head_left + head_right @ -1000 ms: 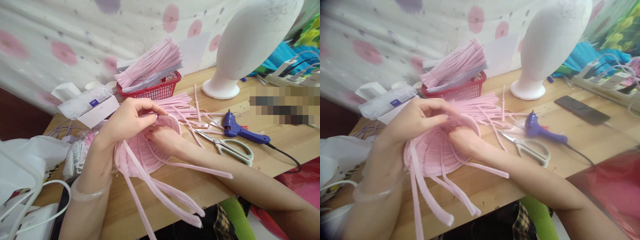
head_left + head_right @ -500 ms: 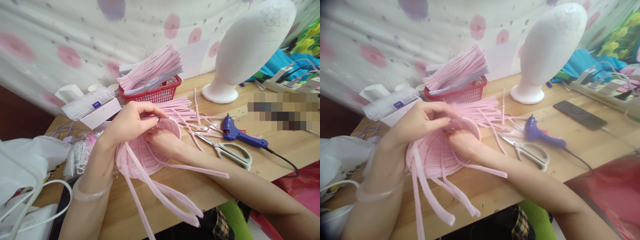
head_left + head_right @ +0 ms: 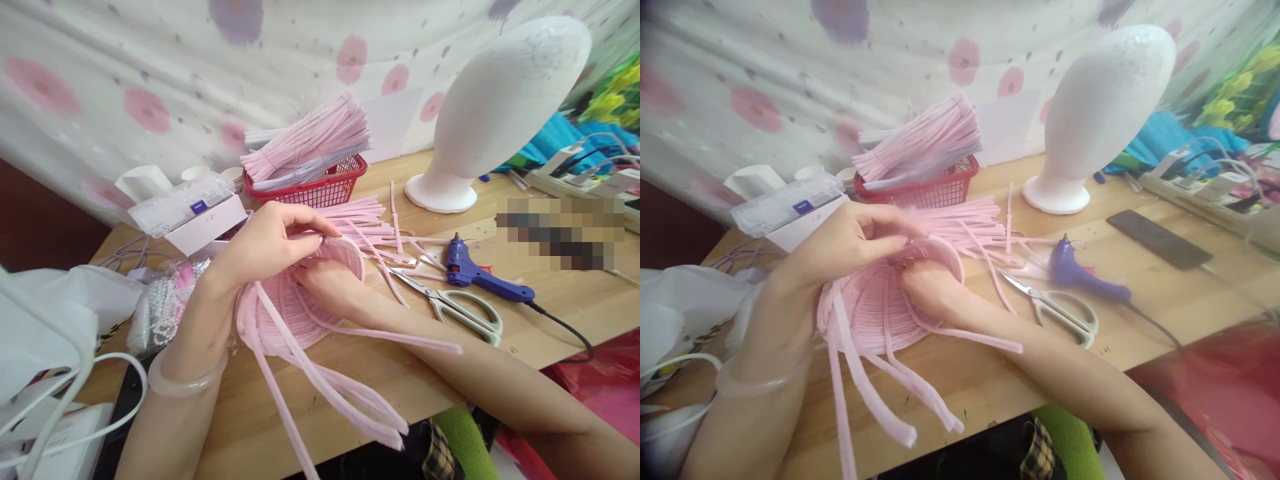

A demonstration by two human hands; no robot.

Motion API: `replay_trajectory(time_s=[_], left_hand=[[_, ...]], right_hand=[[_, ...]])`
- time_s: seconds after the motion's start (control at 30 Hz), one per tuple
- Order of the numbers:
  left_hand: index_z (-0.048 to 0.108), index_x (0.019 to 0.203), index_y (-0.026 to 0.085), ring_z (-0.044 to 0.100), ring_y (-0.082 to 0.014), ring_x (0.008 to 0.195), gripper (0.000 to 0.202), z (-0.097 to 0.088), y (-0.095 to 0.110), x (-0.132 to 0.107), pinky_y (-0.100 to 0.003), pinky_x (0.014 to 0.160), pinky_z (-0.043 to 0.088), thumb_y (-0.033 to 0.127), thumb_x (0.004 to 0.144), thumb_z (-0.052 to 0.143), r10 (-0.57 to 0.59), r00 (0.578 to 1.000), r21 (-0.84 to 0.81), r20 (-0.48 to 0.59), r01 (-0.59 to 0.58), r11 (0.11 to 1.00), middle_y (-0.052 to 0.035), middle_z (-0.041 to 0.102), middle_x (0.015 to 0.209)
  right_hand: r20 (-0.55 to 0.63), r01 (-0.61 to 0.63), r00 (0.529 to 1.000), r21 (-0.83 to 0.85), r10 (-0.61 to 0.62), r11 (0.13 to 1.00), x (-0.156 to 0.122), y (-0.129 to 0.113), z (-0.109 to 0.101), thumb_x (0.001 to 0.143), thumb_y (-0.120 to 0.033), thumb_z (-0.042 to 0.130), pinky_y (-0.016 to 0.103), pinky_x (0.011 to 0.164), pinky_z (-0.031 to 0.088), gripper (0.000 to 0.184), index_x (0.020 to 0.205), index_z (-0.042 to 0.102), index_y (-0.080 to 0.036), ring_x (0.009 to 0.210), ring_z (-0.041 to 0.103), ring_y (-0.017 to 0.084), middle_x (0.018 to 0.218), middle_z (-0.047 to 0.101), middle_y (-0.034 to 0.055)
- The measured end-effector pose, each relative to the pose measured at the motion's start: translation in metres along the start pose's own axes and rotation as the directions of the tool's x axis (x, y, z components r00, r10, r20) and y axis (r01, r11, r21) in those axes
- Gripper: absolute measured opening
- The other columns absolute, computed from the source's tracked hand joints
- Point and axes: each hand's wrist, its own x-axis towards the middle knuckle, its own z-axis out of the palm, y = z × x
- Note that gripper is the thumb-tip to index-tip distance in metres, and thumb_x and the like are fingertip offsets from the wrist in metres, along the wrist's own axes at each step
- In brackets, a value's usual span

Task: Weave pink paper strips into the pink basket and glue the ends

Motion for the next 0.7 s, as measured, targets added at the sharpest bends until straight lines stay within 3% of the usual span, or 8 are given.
replay_trajectory(time_s=[0.2, 0.47, 0.7], left_hand=[[0.076, 0.09, 0.018, 0.071, -0.0144, 0.095, 0.031, 0.0, 0.001, 0.0, -0.021, 0.085, 0.055, 0.004, 0.073, 0.055, 0.006, 1.0, 0.0, 0.009, -0.006, 1.0, 0.0027, 0.078, 0.096], [0.077, 0.091, 0.017, 0.071, -0.0152, 0.093, 0.03, 0.0, 0.0, 0.001, -0.023, 0.084, 0.055, 0.005, 0.074, 0.055, -0.01, 1.0, -0.002, 0.016, 0.01, 1.0, 0.0013, 0.078, 0.096], [0.076, 0.091, 0.016, 0.071, -0.0166, 0.096, 0.028, 0.0, 0.004, 0.0, -0.025, 0.086, 0.056, 0.007, 0.074, 0.056, -0.013, 1.0, 0.016, 0.012, 0.013, 1.0, 0.0, 0.078, 0.097]], right_hand=[[0.03, 0.025, 0.999, -0.034, -0.024, 0.999, -0.002, -0.003, 0.001, 0.092, -0.002, 0.044, 0.03, 0.076, 0.051, 0.028, 0.1, 0.07, -0.009, 0.083, 0.068, 0.02, 0.1, 0.073, 0.0152], [0.01, 0.033, 0.999, -0.114, -0.032, 0.993, -0.007, -0.007, -0.025, 0.091, 0.0, 0.038, 0.034, 0.078, 0.049, 0.034, 0.103, 0.07, -0.006, 0.088, 0.066, 0.023, 0.104, 0.072, 0.018], [0.149, 0.037, 0.989, -0.103, -0.021, 0.994, -0.01, -0.009, -0.018, 0.088, 0.002, 0.045, 0.028, 0.07, 0.049, 0.03, 0.095, 0.072, -0.01, 0.082, 0.068, 0.021, 0.096, 0.074, 0.0132]])
